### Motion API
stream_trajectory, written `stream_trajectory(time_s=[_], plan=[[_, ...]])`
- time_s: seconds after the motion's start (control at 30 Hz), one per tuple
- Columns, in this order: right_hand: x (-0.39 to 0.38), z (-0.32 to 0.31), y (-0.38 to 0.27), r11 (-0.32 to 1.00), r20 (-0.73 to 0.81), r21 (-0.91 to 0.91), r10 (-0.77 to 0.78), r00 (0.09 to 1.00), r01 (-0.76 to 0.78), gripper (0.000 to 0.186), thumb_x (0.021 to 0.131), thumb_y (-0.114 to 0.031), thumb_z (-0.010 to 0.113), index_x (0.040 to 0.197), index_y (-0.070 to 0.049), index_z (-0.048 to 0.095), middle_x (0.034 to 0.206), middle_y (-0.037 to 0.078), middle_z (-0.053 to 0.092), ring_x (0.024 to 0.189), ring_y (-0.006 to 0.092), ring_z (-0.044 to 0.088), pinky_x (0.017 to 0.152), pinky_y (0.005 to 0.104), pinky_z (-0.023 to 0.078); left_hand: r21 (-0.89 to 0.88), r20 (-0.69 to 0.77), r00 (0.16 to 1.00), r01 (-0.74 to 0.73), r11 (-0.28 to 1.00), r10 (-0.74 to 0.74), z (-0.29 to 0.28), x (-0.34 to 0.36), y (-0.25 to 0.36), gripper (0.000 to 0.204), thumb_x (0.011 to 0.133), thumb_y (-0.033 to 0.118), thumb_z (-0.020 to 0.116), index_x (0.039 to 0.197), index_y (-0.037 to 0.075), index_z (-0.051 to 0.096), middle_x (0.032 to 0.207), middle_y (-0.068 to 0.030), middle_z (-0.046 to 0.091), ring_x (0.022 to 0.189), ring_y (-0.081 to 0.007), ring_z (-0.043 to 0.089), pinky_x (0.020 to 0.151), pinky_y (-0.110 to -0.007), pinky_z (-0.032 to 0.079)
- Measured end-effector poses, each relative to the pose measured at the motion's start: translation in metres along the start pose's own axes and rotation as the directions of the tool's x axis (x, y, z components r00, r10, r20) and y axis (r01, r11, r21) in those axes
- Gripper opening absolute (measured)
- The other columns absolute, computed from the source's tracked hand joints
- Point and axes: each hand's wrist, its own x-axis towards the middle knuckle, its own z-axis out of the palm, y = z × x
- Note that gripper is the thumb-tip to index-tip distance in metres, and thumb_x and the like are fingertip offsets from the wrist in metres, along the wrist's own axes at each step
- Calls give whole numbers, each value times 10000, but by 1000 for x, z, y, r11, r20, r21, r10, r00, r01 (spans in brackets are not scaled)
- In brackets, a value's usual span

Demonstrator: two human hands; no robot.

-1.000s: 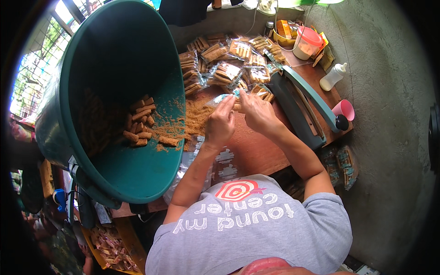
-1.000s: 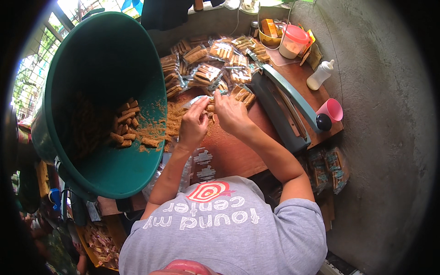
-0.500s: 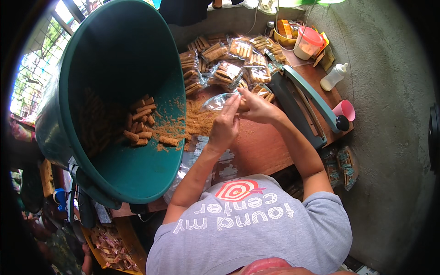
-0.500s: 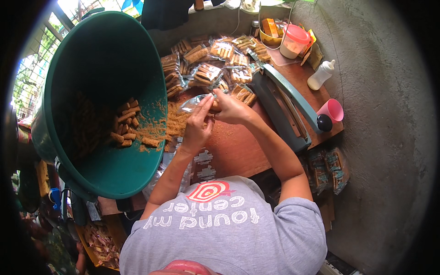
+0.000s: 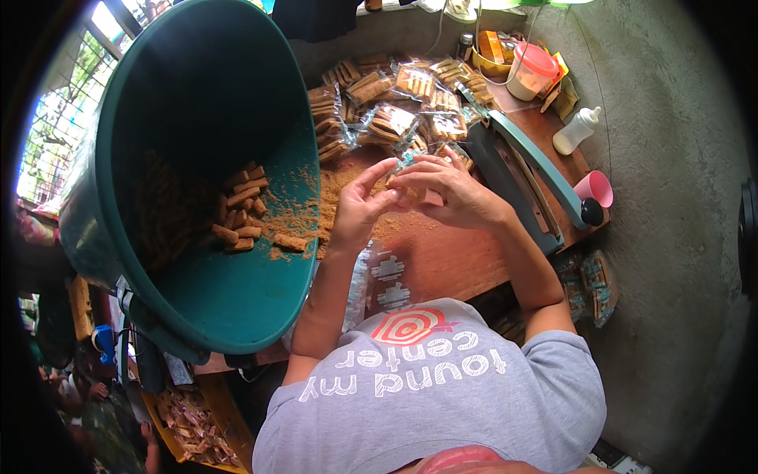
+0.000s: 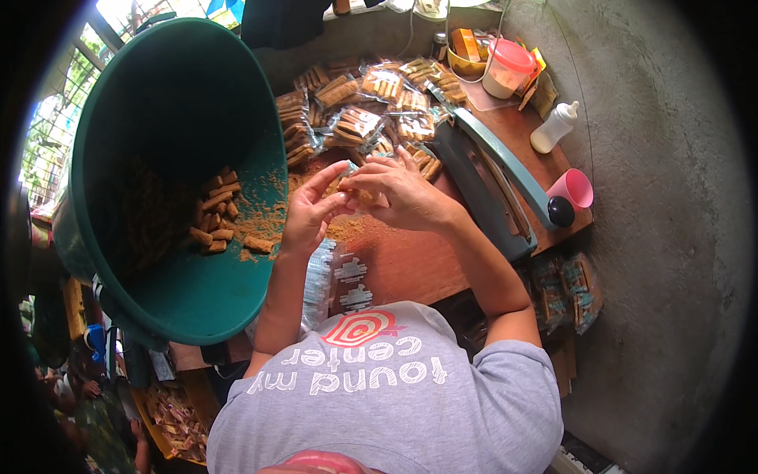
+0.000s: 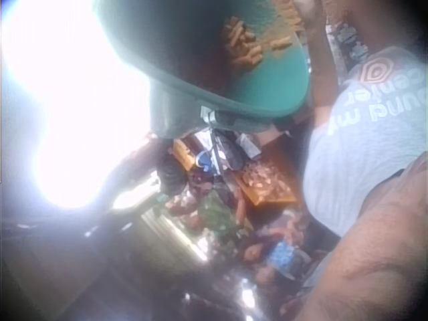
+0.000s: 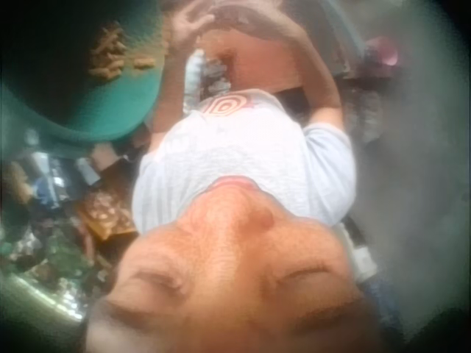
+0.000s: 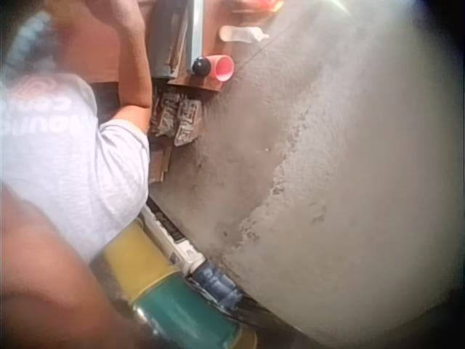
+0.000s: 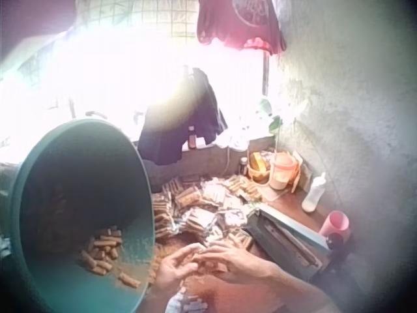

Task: The person packs biscuits into plastic bags by hand, seals the filled bags with a heat sealer machine, and tips more biscuits from a large bucket onto the table.

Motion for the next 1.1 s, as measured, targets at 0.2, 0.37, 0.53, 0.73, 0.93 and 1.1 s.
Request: stream_trajectory(time_s=[0.2,0.37,0.53,0.73,0.93,1.1], plan=[[5,3,8,969,26,247,22,999,-27,210,755,-149,677,957,-96,660,1041,89,601,910,266,595,805,386,453,-159,18,997,71,985,-69,-13,0,-11,485,813,-41,577,1272,-48,420,1122,-125,561,833,-163,625,737,-275,535],[2,16,11,970,-204,174,-136,970,173,76,760,-86,662,832,-62,661,955,87,608,800,266,610,703,366,480,-256,42,995,97,962,-89,-18,3,-11,485,815,-38,583,1258,-87,391,1117,-140,551,837,-167,628,758,-270,541],[1,16,17,957,-116,289,30,993,5,114,777,-68,643,888,-56,617,846,77,566,797,250,594,680,330,481,-41,106,985,141,989,-136,-29,5,-18,510,836,73,622,1285,-37,408,1060,-84,584,809,-134,607,762,-260,501],[5,6,7,949,-48,287,151,987,-131,49,828,-59,617,863,-26,607,896,44,574,794,146,568,662,275,478,162,308,914,222,961,-263,-34,3,-46,533,798,156,703,1238,-10,452,1061,-47,596,963,-129,563,796,-293,482],[7,2,17,945,-119,325,90,989,-47,155,824,-162,649,862,-14,626,808,80,581,739,198,577,688,295,464,-39,332,896,327,944,-296,-33,-4,-49,412,778,89,705,1134,15,512,1022,-42,607,918,-129,592,821,-292,481],[5,-4,22,869,6,448,231,973,-209,157,835,-150,645,890,-3,642,761,39,597,706,112,550,643,255,460,21,330,914,242,970,-235,-39,-7,-56,364,754,32,703,1079,29,539,965,-37,613,887,-120,595,803,-286,482]])
